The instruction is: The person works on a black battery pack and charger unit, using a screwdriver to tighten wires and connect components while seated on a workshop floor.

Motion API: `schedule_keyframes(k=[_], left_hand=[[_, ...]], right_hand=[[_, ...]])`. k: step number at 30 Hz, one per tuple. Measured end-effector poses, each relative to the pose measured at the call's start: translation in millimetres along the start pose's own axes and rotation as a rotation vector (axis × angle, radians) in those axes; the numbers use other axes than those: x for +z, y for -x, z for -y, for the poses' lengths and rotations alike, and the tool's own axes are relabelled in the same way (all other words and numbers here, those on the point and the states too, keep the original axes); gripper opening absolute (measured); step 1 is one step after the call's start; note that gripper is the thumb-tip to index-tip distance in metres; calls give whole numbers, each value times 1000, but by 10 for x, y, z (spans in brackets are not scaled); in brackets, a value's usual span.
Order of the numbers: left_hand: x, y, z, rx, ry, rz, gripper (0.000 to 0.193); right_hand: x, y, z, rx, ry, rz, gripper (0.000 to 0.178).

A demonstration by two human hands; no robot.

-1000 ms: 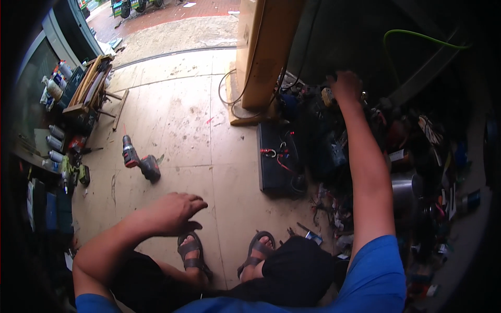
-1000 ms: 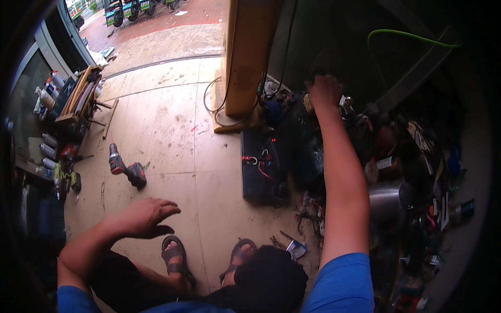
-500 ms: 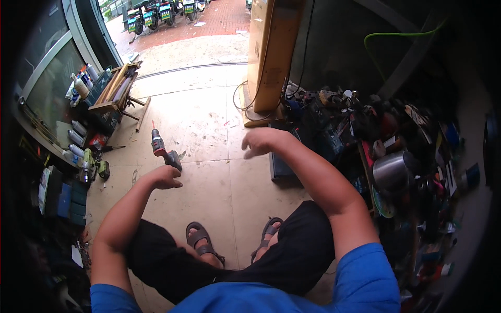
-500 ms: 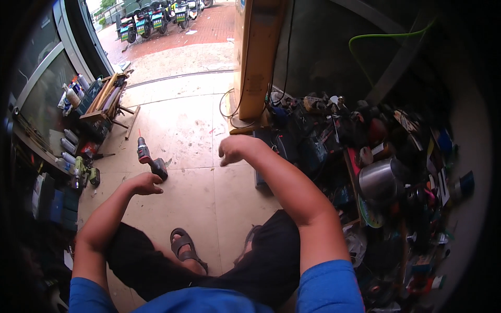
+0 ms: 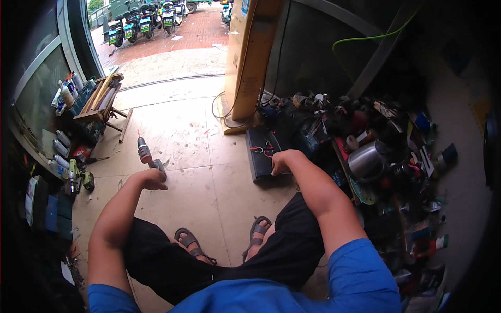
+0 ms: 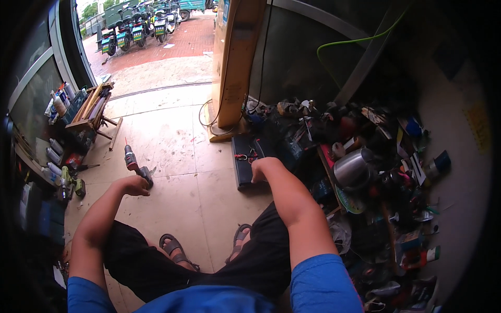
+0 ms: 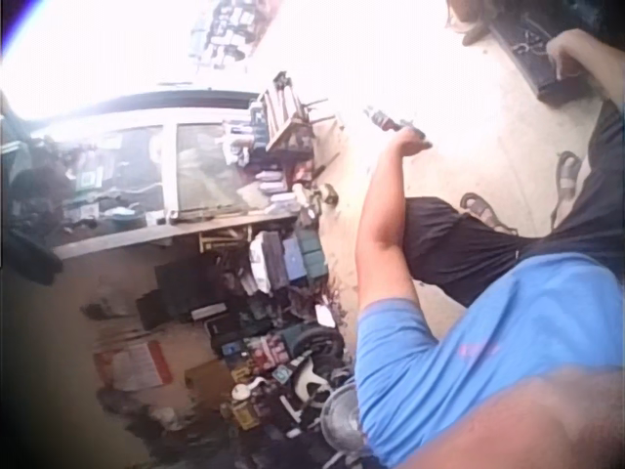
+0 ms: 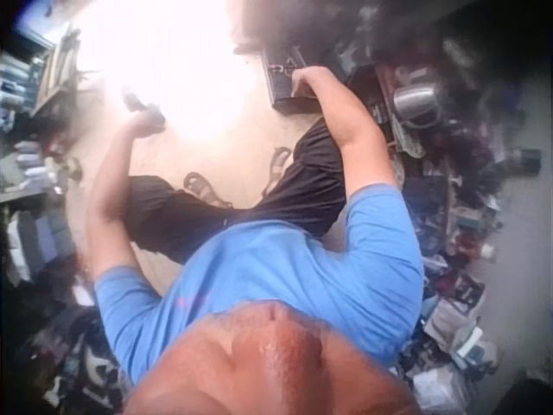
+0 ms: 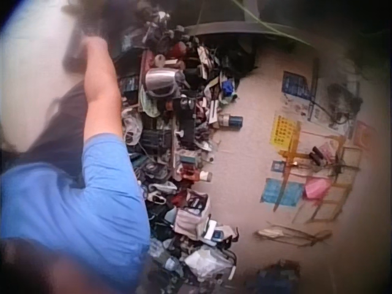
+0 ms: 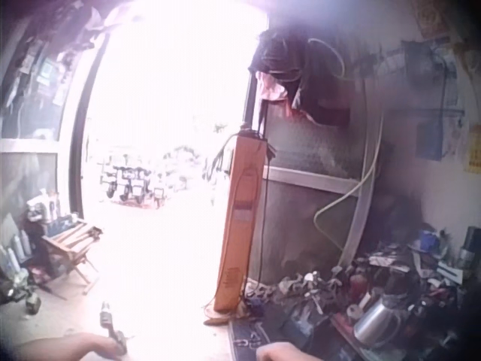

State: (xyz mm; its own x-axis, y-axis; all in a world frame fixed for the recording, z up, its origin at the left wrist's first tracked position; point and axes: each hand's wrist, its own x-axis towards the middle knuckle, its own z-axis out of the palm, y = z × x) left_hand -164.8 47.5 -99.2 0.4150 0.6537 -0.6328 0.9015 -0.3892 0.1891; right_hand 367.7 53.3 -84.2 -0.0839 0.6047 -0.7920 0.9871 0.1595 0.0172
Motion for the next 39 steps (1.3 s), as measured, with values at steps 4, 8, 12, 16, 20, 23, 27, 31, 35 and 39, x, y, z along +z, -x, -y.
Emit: schedule_keyframes(k=[4, 8, 12, 16, 20, 23, 27, 31, 35, 39], left_hand=[[4, 69, 14, -17, 34, 27, 49], [82, 115, 117, -41, 58, 34, 52], [119, 74, 73, -27, 73, 32, 55], [-15, 89, -81, -83, 81, 115, 58], [73, 235, 63, 3, 193, -26, 48], [1, 34, -110, 6, 140, 24, 56], [-34, 133, -131, -104, 147, 99, 64], [28, 150, -15, -161, 175, 141, 69], [-42, 117, -189, -182, 233, 134, 67], [-46, 94, -257, -192, 268, 144, 65]], right_hand=[[29, -12, -291, 11, -136, -248, 43], [73, -11, -321, -59, -234, -327, 46], [141, -5, -420, -104, -213, -268, 45], [31, 99, -689, -44, -426, -515, 33], [-141, 259, -1368, -15, -1294, -845, 23], [230, 156, -2443, 173, -1606, -1374, 21], [531, -98, -2594, 675, -820, -1415, 28], [426, -352, -2601, 694, -860, -1329, 29], [369, -592, -2760, 773, -864, -1353, 30], [309, -700, -2799, 871, -899, -1192, 29]])
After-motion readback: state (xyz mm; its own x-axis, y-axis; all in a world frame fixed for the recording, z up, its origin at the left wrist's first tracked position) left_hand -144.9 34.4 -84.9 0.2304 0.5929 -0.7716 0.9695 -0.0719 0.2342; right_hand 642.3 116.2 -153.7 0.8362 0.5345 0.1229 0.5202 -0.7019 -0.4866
